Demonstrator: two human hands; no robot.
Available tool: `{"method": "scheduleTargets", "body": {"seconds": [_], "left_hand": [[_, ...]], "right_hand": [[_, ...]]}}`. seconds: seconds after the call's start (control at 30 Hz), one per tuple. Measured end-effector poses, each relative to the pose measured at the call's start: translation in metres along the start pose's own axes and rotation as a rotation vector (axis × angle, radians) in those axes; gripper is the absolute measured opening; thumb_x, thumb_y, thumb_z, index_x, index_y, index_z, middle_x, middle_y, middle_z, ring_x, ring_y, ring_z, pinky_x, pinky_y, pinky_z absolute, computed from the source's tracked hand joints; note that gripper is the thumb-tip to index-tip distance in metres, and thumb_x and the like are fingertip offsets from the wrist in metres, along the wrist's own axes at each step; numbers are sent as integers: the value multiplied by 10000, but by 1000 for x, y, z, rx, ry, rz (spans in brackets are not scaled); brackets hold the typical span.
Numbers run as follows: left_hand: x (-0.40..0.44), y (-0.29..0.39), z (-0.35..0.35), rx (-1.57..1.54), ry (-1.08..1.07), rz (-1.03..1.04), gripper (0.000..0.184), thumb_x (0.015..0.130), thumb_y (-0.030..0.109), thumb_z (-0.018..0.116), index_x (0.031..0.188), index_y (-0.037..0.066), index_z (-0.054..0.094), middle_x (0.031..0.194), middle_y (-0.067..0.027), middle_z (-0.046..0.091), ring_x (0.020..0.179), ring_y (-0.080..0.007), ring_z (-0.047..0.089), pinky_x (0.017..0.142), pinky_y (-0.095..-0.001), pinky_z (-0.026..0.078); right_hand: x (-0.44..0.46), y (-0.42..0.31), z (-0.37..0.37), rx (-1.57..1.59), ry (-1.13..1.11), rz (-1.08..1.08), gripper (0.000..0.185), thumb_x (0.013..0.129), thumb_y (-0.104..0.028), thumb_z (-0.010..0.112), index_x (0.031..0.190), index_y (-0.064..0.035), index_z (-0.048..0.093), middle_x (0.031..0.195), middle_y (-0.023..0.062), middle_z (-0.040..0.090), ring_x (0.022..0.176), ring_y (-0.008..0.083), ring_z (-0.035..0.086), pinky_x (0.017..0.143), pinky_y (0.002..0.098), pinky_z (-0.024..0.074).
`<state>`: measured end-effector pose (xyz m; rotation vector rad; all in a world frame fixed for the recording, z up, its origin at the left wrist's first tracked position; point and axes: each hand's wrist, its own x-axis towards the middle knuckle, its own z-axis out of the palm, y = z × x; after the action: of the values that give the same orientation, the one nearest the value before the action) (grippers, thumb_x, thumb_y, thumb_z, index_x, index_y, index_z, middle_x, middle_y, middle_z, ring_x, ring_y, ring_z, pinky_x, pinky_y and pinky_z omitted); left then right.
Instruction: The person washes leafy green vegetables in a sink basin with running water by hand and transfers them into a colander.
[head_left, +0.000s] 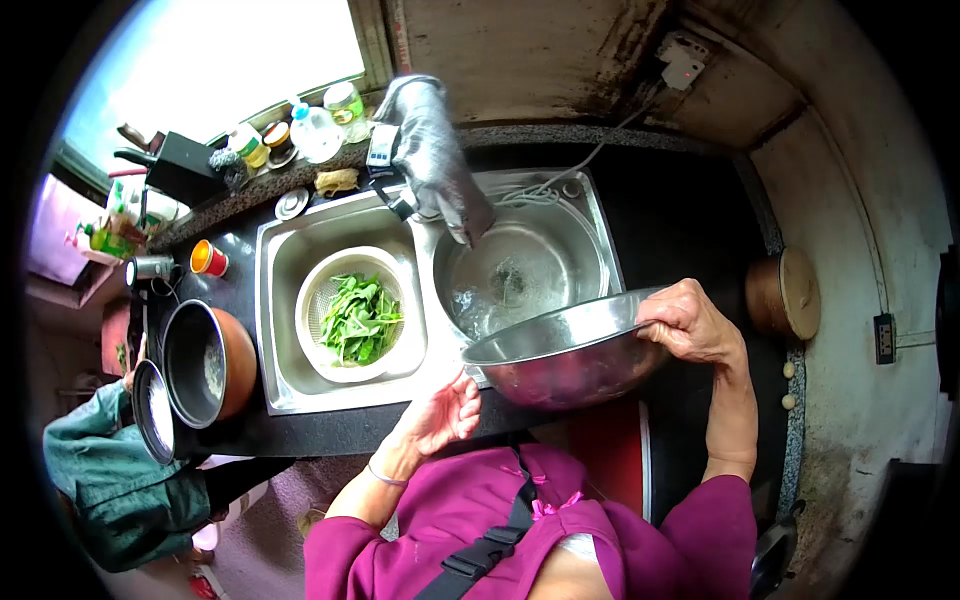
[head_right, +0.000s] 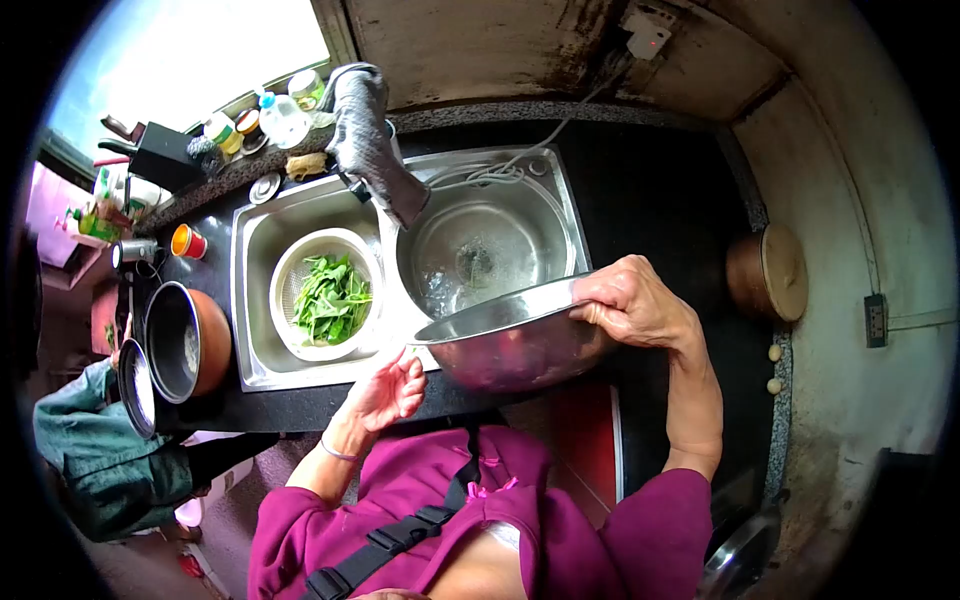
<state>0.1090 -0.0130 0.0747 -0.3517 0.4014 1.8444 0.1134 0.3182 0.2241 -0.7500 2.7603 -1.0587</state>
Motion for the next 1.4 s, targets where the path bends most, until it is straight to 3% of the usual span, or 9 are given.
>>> {"method": "scheduleTargets", "body": {"seconds": [0.3, 0.63, 0.77, 0.97, 1.0, 1.13, 1.2, 1.23, 1.4], "left_hand": [[-15, 19, -21, -19, -24, -45, 452, 878, 483, 392, 878, 46, 504, 646, -91, 512, 571, -216, 552, 488, -275, 488], [-7, 30, -42, 116, -42, -264, 410, 858, 421, 482, 939, 19, 485, 702, -106, 582, 606, -235, 610, 501, -277, 511], [18, 57, -51, 551, 102, -16, 349, 868, 388, 482, 897, 43, 524, 739, -90, 593, 653, -177, 614, 514, -273, 500], [141, 87, -97, 1672, 259, 450, 338, 759, 211, 563, 1068, 79, 599, 1120, -190, 543, 1044, -340, 507, 927, -367, 389], [161, 85, -102, 1855, 273, 390, 383, 738, 246, 570, 1110, 156, 583, 1280, -214, 397, 1198, -371, 353, 970, -412, 342], [216, 63, -94, 2236, 443, 81, 486, 742, 340, 561, 1218, 293, 475, 1421, -174, 143, 1311, -374, 105, 990, -520, 257], [237, 57, -104, 2276, 458, 78, 487, 744, 356, 558, 1220, 301, 469, 1422, -176, 141, 1314, -372, 98, 990, -528, 245], [247, 55, -111, 2313, 470, 75, 488, 746, 372, 554, 1222, 308, 464, 1422, -178, 139, 1317, -369, 91, 990, -535, 232], [281, 56, -141, 2416, 496, 82, 442, 737, 358, 555, 1079, 79, 578, 1331, -137, 343, 1290, -327, 190, 967, -502, 272]], "right_hand": [[19, -52, 4, -222, 11, -101, 92, 627, -57, 612, 647, -49, 522, 567, 85, 489, 533, 271, 514, 475, 341, 382], [13, -92, 20, -322, -30, 106, 165, 608, -87, 641, 616, -40, 483, 551, 85, 464, 532, 268, 494, 491, 347, 370], [-8, -100, 27, -370, 94, 220, 160, 615, -83, 643, 620, -31, 492, 560, 87, 477, 531, 276, 492, 499, 352, 369], [-53, -90, 24, -375, 395, 302, 75, 649, -10, 600, 641, 10, 528, 542, 102, 495, 484, 248, 490, 467, 322, 367], [-59, -90, 21, -373, 463, 361, 76, 661, -7, 595, 641, 11, 525, 539, 101, 483, 479, 239, 480, 462, 316, 357], [-87, -84, 7, -437, 577, 432, 89, 670, 28, 565, 629, 19, 487, 522, 96, 415, 460, 223, 418, 454, 309, 304], [-99, -81, 1, -469, 615, 416, 79, 642, 62, 537, 626, 25, 470, 521, 97, 399, 460, 217, 406, 453, 304, 292], [-113, -73, 2, -417, 655, 416, 191, 776, -94, 562, 650, 16, 471, 536, 75, 396, 470, 181, 401, 450, 287, 274], [-145, -62, -4, -384, 695, 441, 270, 823, -179, 561, 646, 10, 483, 539, 62, 426, 474, 167, 409, 453, 279, 287]]}}
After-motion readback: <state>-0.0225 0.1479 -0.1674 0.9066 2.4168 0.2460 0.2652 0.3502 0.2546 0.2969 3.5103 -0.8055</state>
